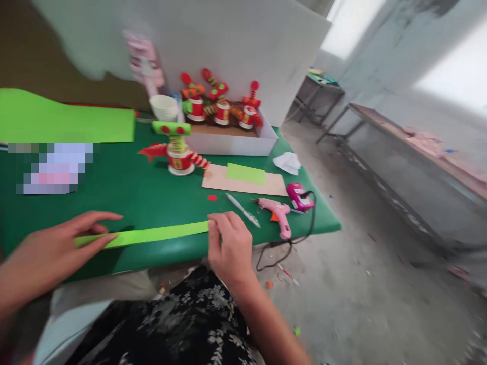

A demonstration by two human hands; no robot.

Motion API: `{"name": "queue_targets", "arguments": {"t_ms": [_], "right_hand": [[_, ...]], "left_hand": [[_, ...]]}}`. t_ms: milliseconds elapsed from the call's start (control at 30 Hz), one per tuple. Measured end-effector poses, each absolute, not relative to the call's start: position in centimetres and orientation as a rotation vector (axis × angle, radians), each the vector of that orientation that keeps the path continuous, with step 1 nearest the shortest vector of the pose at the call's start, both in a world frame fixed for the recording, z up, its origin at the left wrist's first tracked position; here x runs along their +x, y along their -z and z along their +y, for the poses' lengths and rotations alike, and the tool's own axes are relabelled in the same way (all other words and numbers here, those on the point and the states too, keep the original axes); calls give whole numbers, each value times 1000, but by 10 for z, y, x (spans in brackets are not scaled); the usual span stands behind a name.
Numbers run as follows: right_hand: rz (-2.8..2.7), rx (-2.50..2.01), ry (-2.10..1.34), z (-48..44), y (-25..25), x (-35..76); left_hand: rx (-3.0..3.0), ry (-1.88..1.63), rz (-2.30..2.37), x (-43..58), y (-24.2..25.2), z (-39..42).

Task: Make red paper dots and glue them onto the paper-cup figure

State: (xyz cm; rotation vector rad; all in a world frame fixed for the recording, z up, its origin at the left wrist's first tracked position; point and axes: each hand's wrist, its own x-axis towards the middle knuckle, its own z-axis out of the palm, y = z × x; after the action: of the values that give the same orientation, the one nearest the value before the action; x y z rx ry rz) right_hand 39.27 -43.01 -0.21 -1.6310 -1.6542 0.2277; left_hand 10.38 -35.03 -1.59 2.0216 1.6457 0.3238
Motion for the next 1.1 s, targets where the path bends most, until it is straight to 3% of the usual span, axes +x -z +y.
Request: {"name": "queue_targets", "arguments": {"t_ms": [133, 267, 567, 800, 1100], "right_hand": [[-2159, -1243, -314, -419, 6, 350], [-2301, -1139, -334, -397, 17, 316], [-2058, -1346, -132, -399, -8, 343], [-1623, -1522, 353, -420, -17, 404], [-2265, -1542, 47, -408, 44, 426]], "left_hand": [[1794, -398, 1530, 112, -7, -340], [1589, -453, 1395, 95, -6, -332], [1604, -516, 1283, 89, 4, -337], [1735, -483, 1304, 94, 14, -344], [1804, -461, 1413, 95, 10, -347]]}}
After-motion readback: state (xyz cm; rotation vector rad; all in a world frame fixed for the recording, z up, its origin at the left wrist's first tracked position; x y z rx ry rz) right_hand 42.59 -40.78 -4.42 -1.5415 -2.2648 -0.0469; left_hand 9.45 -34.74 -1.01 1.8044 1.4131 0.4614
